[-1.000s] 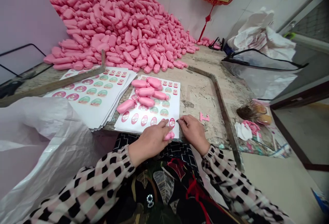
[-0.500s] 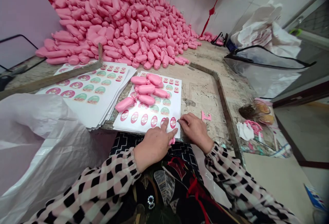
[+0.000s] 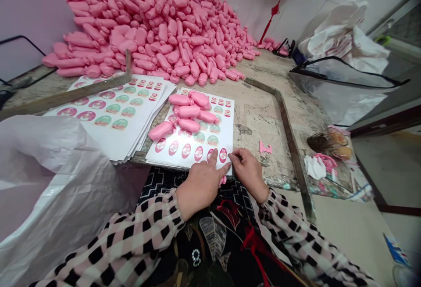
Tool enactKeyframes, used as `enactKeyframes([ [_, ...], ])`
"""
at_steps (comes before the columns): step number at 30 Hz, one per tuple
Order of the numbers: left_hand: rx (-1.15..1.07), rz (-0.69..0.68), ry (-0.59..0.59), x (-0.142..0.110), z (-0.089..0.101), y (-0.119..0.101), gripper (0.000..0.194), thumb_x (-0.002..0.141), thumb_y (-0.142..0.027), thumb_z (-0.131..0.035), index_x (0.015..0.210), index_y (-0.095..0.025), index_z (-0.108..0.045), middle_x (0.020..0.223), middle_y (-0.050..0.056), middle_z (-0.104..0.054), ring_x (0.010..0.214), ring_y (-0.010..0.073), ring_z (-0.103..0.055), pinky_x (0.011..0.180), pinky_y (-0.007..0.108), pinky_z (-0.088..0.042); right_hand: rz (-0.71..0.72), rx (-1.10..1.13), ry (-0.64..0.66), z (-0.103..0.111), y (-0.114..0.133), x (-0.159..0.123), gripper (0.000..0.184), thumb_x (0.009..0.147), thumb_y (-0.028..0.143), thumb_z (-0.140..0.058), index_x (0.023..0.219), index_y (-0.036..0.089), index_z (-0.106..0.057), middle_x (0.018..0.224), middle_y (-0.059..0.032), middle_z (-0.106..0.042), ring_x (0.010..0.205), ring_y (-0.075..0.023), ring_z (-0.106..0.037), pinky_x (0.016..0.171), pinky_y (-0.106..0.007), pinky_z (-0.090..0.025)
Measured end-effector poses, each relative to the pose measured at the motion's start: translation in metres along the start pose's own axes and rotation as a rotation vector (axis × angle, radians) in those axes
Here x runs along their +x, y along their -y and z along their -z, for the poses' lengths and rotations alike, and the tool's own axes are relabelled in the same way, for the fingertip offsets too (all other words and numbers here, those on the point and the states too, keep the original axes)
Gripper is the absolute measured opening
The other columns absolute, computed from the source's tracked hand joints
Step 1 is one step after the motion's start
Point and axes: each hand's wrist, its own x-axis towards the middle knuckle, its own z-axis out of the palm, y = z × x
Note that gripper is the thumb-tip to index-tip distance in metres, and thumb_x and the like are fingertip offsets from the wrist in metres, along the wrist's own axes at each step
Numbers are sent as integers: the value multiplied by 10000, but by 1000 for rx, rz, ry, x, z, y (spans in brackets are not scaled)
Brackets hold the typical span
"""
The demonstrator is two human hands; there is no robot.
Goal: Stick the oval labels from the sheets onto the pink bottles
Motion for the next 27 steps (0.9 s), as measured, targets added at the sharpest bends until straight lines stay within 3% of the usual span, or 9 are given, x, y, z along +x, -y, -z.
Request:
enactKeyframes([
  [6,-17,-32,-11,-1,1,2,608,812,-275,-456,1381,-314,-243,1412,205,-286,856,287,-596,669,376,-426,8,-94,-27,4,7,1,276,802,478,-478,788,237,-612,818,1,-628,694,-140,-542,571,-250,-315],
  [13,-44,-20,-21,-2,3,3,599,799,-270,-471,1362,-333,-276,1408,201,-290,821,285,-600,665,381,-425,-160,-105,94,10,12,16,298,706,544,-557,674,253,-613,645,33,-628,583,-137,-525,500,-241,-269],
  [27,-114,34,5,-3,6,0,582,803,-259,-477,1350,-357,-302,1435,174,-247,897,297,-586,743,414,-423,-116,-99,111,29,25,28,262,656,499,-608,619,240,-606,591,28,-617,534,-131,-502,485,-241,-258],
])
